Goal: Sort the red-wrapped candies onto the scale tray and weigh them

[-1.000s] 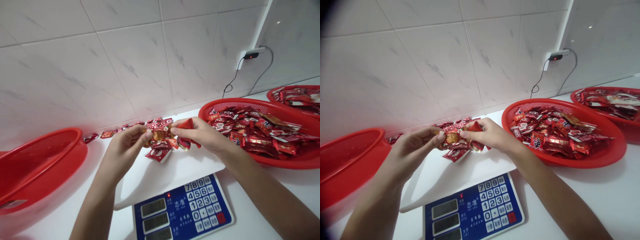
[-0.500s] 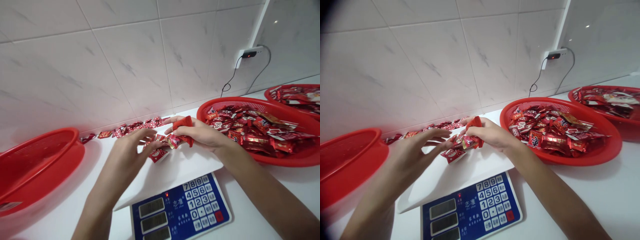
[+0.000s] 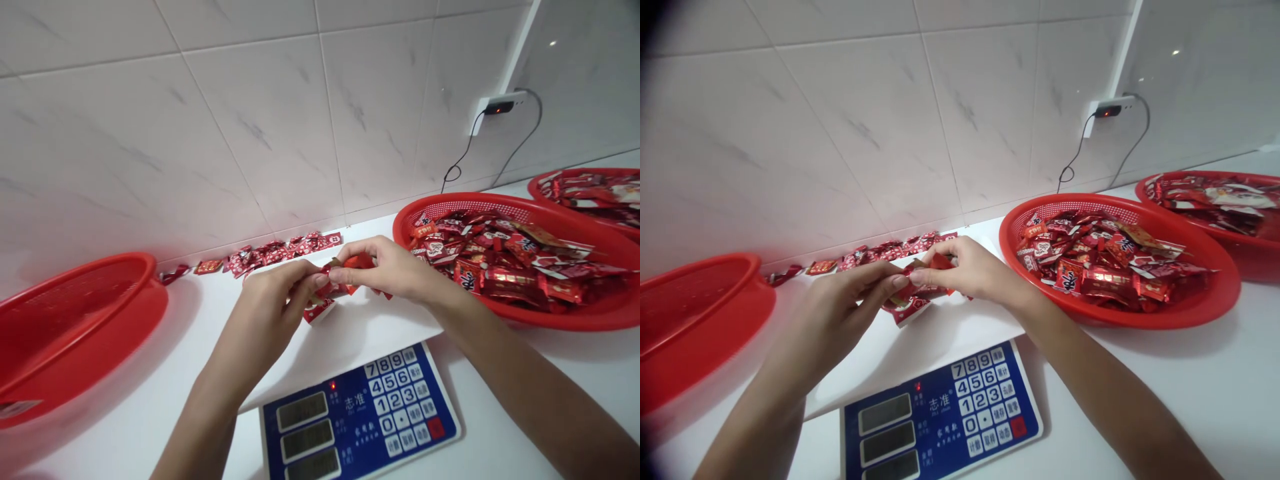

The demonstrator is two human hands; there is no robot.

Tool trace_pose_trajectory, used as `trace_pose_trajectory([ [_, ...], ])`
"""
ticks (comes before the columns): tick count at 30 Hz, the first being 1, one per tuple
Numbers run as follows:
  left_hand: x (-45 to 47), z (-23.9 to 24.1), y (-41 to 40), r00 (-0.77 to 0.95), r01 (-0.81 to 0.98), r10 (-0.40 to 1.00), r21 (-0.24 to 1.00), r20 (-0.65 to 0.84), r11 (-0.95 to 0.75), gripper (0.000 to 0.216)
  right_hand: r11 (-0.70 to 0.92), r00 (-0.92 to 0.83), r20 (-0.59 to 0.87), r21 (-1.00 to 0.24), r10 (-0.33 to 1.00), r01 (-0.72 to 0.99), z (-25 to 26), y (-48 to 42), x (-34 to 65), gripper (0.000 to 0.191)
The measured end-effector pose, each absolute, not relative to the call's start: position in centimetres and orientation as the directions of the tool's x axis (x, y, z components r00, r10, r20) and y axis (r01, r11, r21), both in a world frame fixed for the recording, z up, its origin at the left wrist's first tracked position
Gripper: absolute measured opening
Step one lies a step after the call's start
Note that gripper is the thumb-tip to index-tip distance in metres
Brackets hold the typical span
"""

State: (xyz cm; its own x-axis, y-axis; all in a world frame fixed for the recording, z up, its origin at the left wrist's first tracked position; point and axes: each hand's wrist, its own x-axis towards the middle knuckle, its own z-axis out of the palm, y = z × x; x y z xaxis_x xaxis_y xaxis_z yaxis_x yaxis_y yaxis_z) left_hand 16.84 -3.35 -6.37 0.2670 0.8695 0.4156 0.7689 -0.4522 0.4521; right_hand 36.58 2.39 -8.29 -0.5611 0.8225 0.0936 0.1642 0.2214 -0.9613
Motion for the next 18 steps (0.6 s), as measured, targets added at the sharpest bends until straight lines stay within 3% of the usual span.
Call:
trace_pose_trajectory([
  [13,16.3,-5.8,-3.3,0.308,0.739,0.878,0.489,0.367,-0.463,0.036,0.110,-0.637,0.050,-0.992,0.769,0.055,-8.0,2.5,36.3,0.034],
  [18,16.3,-6.6,-3.3,0.239,0.812,0.764,0.308,0.599,-0.495,0.019,0.124,-0.615,0.057,-0.990,0.786,0.066,-8.7,2.9,36.4,0.046],
])
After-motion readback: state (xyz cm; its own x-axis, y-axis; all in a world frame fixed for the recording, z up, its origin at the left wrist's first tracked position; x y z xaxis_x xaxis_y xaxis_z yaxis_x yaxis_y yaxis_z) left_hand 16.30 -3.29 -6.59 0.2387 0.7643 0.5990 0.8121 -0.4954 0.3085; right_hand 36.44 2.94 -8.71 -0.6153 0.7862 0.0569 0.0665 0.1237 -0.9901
